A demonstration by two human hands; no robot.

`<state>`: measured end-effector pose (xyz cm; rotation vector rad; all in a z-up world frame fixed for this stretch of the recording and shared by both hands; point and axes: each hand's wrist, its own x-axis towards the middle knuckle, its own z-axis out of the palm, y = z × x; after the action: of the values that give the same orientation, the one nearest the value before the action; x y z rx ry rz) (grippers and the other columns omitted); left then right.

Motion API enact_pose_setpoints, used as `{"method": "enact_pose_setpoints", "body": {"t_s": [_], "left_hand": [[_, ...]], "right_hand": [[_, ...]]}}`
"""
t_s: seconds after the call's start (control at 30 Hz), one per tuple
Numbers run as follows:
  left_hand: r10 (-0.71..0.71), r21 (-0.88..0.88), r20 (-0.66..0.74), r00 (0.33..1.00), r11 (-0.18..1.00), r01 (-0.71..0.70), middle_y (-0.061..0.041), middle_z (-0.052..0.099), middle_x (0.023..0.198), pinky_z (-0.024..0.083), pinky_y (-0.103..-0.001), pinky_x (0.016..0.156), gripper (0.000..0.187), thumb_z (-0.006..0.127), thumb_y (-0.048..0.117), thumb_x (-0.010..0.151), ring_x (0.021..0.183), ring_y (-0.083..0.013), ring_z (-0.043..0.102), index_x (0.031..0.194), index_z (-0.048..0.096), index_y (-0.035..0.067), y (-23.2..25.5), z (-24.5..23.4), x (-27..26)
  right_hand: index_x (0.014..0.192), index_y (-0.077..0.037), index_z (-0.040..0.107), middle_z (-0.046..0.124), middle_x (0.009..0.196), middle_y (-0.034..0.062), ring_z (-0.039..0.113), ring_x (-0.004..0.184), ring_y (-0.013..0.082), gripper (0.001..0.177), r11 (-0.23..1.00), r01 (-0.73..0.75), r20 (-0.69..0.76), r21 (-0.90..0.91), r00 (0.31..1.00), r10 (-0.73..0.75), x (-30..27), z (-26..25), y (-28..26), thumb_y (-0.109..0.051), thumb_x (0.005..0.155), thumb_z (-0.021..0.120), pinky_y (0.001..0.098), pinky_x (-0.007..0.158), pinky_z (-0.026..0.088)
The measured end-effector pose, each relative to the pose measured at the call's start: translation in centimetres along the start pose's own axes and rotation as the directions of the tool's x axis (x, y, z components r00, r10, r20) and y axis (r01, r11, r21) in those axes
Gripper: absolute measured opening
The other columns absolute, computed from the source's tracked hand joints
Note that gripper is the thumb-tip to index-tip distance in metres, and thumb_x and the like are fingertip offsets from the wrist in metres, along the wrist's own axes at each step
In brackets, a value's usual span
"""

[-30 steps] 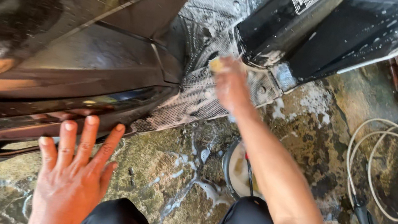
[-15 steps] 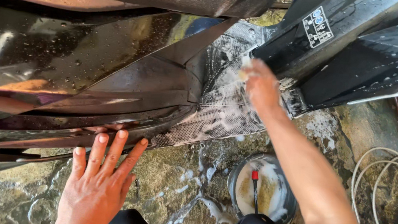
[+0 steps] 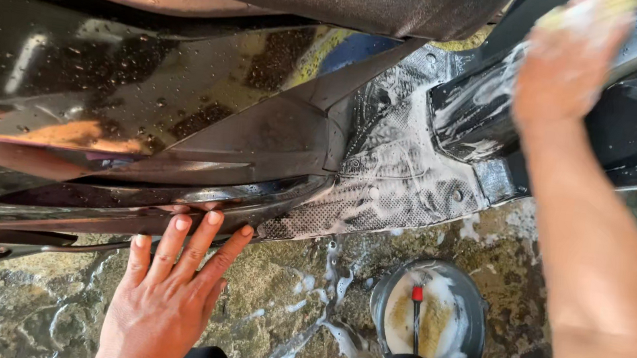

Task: The person cleans a motorcycle by first scrubbing the front wheel and fork with a small brush dipped in soapy water. They then use a sponge to scrub the body panels, footrest area, and seat of the vehicle with soapy foam.

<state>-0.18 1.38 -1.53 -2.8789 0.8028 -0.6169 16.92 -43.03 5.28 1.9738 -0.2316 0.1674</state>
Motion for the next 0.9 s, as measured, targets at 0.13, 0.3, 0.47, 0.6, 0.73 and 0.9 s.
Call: {"method": "enact_pose_setpoints", "body": {"t_s": [0.13,0.3,0.47,0.6,0.73,0.9], "left_hand": [[-0.005,-0.022,-0.019,1.000,1.000,0.004,0.004,0.022,0.145,0.029,-0.043,0.100,0.061,0.043,0.037,0.080,0.133,-0.0211,0.021,0.138,0.023,0.036,0.1,-0.1,-0.2],[-0.001,0.049,-0.001,1.000,0.999,0.001,0.005,0.024,0.145,0.036,-0.044,0.097,0.063,0.042,0.040,0.076,0.131,-0.0217,0.028,0.136,0.023,0.038,0.3,-0.1,-0.1],[0.014,0.024,-0.061,0.998,1.000,-0.012,0.002,0.024,0.145,0.037,-0.046,0.095,0.063,0.046,0.037,0.075,0.133,-0.0228,0.024,0.135,0.028,0.036,0.2,-0.3,0.0],[0.008,0.052,-0.017,1.000,0.999,-0.007,0.004,0.025,0.144,0.039,-0.046,0.095,0.067,0.045,0.040,0.072,0.129,-0.0221,0.032,0.135,0.024,0.038,0.2,0.0,-0.3],[-0.006,0.076,-0.057,0.998,0.997,0.010,0.005,0.027,0.144,0.042,-0.046,0.094,0.065,0.048,0.040,0.071,0.133,-0.0206,0.028,0.133,0.028,0.040,0.4,0.5,-0.2],[-0.016,0.082,-0.071,0.997,0.996,0.022,0.005,0.026,0.145,0.043,-0.046,0.094,0.065,0.047,0.041,0.071,0.134,-0.0203,0.027,0.133,0.028,0.040,0.6,0.5,-0.6]], "right_hand": [[0.137,0.002,0.032,0.034,0.137,0.0280,0.025,0.124,0.0441,0.053,0.899,-0.038,-0.156,0.437,0.981,0.118,-1.4,-1.6,0.9,-0.017,0.088,0.037,0.0545,0.099,0.006],[0.133,-0.033,0.027,0.011,0.148,0.0156,0.016,0.131,0.0384,0.047,0.987,0.161,0.205,0.024,0.965,-0.163,-2.0,-0.7,2.6,-0.039,0.086,0.023,0.0534,0.104,0.002],[0.141,-0.019,0.031,0.029,0.140,0.0268,0.018,0.128,0.0471,0.050,0.949,-0.246,0.086,0.199,0.969,0.233,0.6,2.2,6.4,-0.037,0.096,0.020,0.0582,0.101,-0.015],[0.105,-0.013,0.061,0.029,0.142,0.0251,0.035,0.116,0.0464,0.029,0.942,0.063,-0.054,0.331,0.997,-0.048,-1.0,-0.2,9.7,-0.018,0.090,0.038,0.0466,0.097,0.024],[0.095,-0.030,0.061,0.059,0.088,-0.0050,0.058,0.085,0.0160,0.021,0.997,-0.073,-0.323,0.028,0.943,0.078,0.3,-0.9,14.5,-0.023,0.076,0.055,0.0299,0.064,0.042],[0.108,-0.031,0.059,0.055,0.109,-0.0095,0.048,0.109,0.0106,0.030,0.993,0.027,-0.201,-0.114,0.978,-0.050,-2.3,-3.6,16.8,-0.035,0.080,0.048,0.0235,0.081,0.038]]}}
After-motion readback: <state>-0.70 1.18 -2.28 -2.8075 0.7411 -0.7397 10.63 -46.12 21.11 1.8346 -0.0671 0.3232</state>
